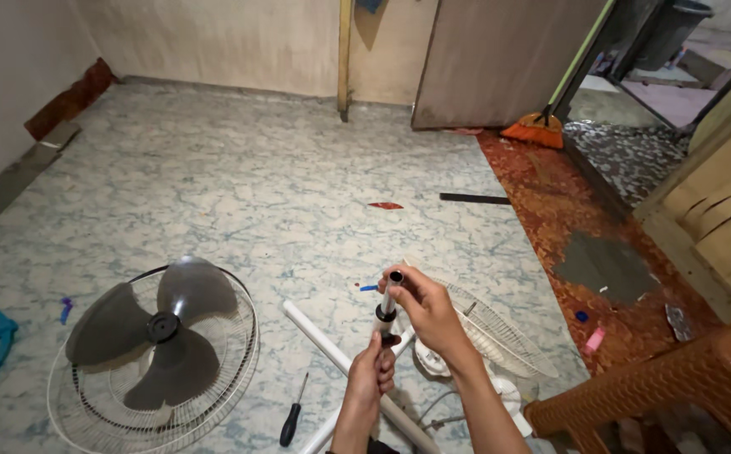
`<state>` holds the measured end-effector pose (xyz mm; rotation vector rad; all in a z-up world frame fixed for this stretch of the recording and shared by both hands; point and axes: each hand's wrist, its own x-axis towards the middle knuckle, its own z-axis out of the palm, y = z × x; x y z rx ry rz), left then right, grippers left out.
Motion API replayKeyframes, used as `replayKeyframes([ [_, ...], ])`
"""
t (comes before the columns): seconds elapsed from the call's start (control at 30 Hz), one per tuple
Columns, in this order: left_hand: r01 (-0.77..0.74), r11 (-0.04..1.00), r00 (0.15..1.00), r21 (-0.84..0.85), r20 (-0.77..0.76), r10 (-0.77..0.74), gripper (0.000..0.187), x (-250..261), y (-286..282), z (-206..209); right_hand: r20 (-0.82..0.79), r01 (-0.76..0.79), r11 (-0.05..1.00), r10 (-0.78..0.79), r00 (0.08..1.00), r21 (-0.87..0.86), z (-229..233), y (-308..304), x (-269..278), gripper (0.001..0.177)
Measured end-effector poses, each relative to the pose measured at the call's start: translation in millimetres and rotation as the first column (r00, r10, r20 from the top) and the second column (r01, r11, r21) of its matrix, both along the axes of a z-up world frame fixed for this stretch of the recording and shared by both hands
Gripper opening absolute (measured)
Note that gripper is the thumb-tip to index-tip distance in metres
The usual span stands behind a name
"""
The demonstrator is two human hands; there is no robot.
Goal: The person assembles a standing fan by attaching the fan head to the metal pole and securing it with a knob. They handle the fan head, pole, and base, and use a screwdriver to tighten components.
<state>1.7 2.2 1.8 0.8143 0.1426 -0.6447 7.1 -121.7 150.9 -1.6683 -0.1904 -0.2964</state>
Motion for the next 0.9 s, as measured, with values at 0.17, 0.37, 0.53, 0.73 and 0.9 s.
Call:
replayKeyframes([
  [0.17,-0.016,1.000,1.000,0.002,0.014,0.016,0.056,-6,-2,2,-0.074,0.036,0.990,-0.046,0.996,-0.135,-21,1,-12,0.021],
  [0.37,-0.006,1.000,1.000,0.030,0.011,0.006,0.055,-4,-2,3,-0.100,0.008,0.996,-0.017,0.995,-0.089,-25,-1,-10,0.019],
  [0.53,-0.103,0.964,0.989,0.245,0.125,0.074,0.046,0,-4,-4,-0.082,0.011,0.995,-0.019,0.996,-0.095,-24,0,-7,0.022],
  [0.73,-0.350,0.873,0.905,0.340,0.361,0.223,0.032,-2,-21,-17,-0.106,0.002,0.997,-0.009,0.994,-0.072,-24,-1,-8,0.021],
  [0.9,-0.215,0.921,0.940,0.325,0.323,0.105,0.048,-2,-20,-8,-0.111,0.027,0.990,-0.043,0.993,-0.140,-22,-2,-4,0.022],
])
